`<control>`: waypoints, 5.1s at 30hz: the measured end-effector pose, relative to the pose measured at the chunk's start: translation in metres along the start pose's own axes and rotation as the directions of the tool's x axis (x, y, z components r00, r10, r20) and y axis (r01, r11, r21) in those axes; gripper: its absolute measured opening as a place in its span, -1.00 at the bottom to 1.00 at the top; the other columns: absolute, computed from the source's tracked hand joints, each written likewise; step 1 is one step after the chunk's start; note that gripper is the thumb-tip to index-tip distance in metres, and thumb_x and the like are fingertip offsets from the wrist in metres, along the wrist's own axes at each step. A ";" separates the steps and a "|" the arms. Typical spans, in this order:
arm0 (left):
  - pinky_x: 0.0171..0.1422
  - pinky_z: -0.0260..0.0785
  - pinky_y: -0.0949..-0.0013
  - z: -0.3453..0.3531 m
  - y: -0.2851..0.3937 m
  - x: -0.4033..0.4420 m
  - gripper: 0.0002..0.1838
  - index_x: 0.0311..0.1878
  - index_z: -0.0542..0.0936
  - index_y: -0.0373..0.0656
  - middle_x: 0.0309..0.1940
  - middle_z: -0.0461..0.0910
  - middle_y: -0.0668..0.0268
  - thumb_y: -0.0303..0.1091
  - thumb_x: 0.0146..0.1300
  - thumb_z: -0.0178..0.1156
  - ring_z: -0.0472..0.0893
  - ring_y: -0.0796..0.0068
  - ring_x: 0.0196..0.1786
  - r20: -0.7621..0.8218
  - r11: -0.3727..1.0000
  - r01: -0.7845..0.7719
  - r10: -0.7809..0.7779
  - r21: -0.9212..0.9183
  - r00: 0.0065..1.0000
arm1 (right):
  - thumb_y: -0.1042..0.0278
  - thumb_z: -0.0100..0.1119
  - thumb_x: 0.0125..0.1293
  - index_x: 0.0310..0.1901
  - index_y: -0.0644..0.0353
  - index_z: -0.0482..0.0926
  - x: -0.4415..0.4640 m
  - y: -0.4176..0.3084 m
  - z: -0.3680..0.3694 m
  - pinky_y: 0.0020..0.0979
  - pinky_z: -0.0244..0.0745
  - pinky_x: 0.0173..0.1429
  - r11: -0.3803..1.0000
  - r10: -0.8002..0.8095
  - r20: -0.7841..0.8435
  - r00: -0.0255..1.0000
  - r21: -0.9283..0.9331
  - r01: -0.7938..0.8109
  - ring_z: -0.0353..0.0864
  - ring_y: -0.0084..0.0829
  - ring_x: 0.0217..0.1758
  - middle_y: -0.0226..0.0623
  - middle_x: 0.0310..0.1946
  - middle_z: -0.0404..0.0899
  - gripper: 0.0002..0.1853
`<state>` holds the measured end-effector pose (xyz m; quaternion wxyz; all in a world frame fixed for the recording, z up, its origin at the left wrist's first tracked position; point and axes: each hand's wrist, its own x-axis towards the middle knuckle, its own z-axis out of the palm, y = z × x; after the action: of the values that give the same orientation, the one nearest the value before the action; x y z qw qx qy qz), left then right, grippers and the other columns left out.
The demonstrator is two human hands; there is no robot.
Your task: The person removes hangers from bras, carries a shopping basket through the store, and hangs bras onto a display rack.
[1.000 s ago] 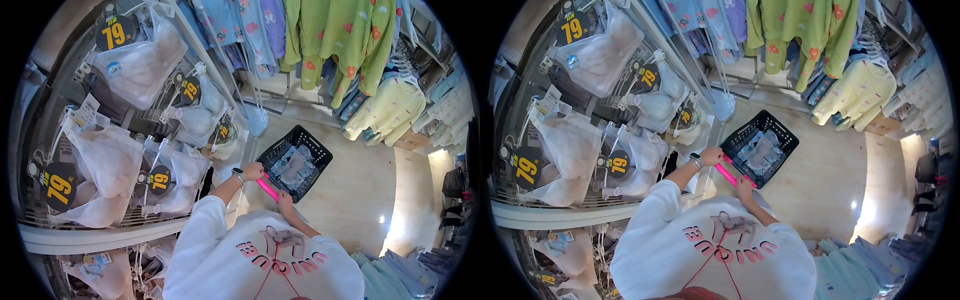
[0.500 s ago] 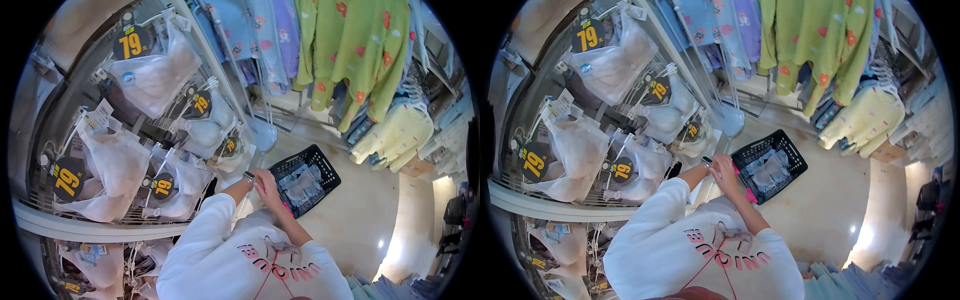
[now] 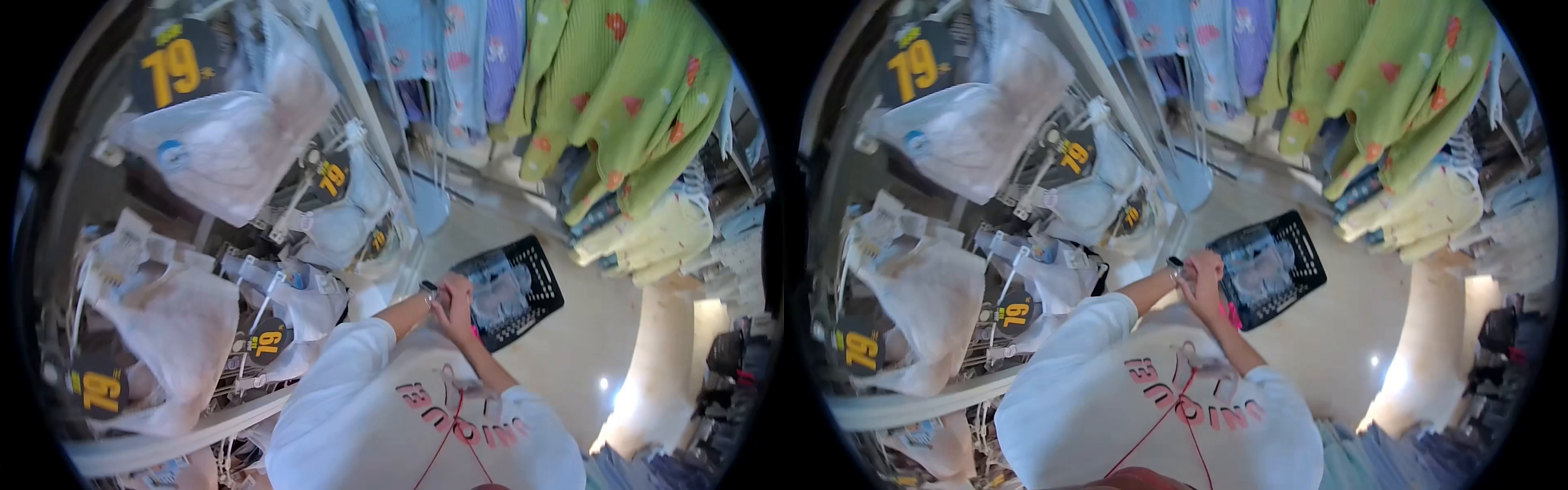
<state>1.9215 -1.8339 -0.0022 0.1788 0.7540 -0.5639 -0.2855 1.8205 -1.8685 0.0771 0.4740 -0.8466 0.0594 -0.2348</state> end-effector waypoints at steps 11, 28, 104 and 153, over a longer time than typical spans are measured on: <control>-0.31 0.42 0.15 -0.030 -0.010 0.063 -0.83 -0.49 0.60 -0.08 -0.51 0.60 0.21 -0.19 -0.05 0.25 0.60 0.12 -0.39 -0.182 0.966 -0.248 0.232 -0.068 0.956 | 0.24 0.24 0.10 0.11 0.19 0.43 0.038 0.030 -0.012 -0.17 0.21 0.13 0.955 0.019 0.035 0.999 -0.296 -0.008 0.41 -0.10 -0.01 -0.11 -0.08 0.44 -0.49; -0.30 0.43 0.15 -0.044 0.004 0.104 -0.83 -0.47 0.60 -0.08 -0.50 0.61 0.21 -0.20 -0.04 0.24 0.60 0.12 -0.37 -0.115 0.924 -0.364 0.351 -0.117 0.929 | 0.22 0.27 0.00 0.04 0.20 0.45 0.071 0.039 -0.035 -0.12 0.20 0.15 0.923 0.114 -0.076 0.991 -0.361 -0.134 0.42 -0.08 0.01 -0.10 -0.13 0.46 -0.48; -0.21 0.48 0.37 0.013 0.018 -0.008 -0.80 -0.29 0.66 -0.18 -0.41 0.68 0.22 -0.29 0.21 0.12 0.68 0.38 -0.32 -0.125 0.838 0.228 -0.328 -0.495 0.936 | -0.09 0.19 0.08 -0.33 0.07 0.69 -0.104 0.038 -0.066 -0.11 0.56 -0.20 0.737 0.620 0.128 0.774 -0.432 -0.519 0.66 -0.07 -0.37 -0.06 -0.46 0.64 -0.63; -0.17 0.47 0.17 -0.085 0.069 0.408 -0.83 -0.32 0.64 -0.18 -0.40 0.66 0.14 -0.52 0.17 0.04 0.65 0.15 -0.30 -0.037 0.857 -0.502 0.501 -0.116 0.864 | 0.28 0.13 0.12 -0.32 0.33 0.60 0.184 0.214 -0.080 -0.04 0.49 -0.16 0.572 0.643 -0.762 -0.076 0.544 -0.614 0.63 0.08 -0.31 0.17 -0.43 0.59 -0.75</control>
<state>2.0053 -2.2473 0.0107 0.2942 0.5697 -0.7217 -0.2609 1.9730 -2.1068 -0.0026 0.4076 -0.4080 0.6988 -0.4232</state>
